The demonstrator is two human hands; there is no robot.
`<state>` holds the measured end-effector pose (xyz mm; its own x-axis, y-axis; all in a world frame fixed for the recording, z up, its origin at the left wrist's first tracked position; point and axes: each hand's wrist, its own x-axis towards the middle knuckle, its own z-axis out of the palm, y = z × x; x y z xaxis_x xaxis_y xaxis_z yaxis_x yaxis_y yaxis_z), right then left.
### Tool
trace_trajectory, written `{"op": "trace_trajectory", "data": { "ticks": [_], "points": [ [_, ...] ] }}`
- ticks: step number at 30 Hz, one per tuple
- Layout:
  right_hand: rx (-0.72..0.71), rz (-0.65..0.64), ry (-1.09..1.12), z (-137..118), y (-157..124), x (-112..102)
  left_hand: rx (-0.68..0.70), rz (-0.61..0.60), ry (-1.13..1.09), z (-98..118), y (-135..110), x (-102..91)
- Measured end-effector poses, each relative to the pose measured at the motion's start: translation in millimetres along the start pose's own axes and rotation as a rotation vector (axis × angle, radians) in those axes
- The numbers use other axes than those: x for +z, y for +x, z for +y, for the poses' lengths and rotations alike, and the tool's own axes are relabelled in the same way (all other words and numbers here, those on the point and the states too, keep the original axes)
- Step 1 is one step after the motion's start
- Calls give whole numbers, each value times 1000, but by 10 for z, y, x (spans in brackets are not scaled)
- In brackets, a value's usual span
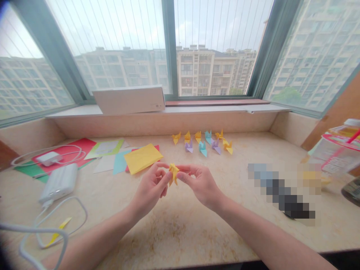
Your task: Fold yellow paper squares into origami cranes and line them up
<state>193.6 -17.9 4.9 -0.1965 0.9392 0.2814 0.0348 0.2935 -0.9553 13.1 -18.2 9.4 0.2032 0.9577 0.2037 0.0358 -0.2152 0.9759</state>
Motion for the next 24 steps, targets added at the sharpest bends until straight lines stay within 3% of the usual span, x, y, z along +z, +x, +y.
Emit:
{"op": "trace_trajectory", "data": {
  "ticks": [10,15,24],
  "points": [
    [-79,76,-161,0,-26,61,37,-110,-22,-68,-3,5],
    [-207,128,-273,2,-16,37,163,-109,49,-61,-4,-9],
    [-197,84,-183,-21,-40,53,122,-112,57,-88,5,-33]
  ]
}}
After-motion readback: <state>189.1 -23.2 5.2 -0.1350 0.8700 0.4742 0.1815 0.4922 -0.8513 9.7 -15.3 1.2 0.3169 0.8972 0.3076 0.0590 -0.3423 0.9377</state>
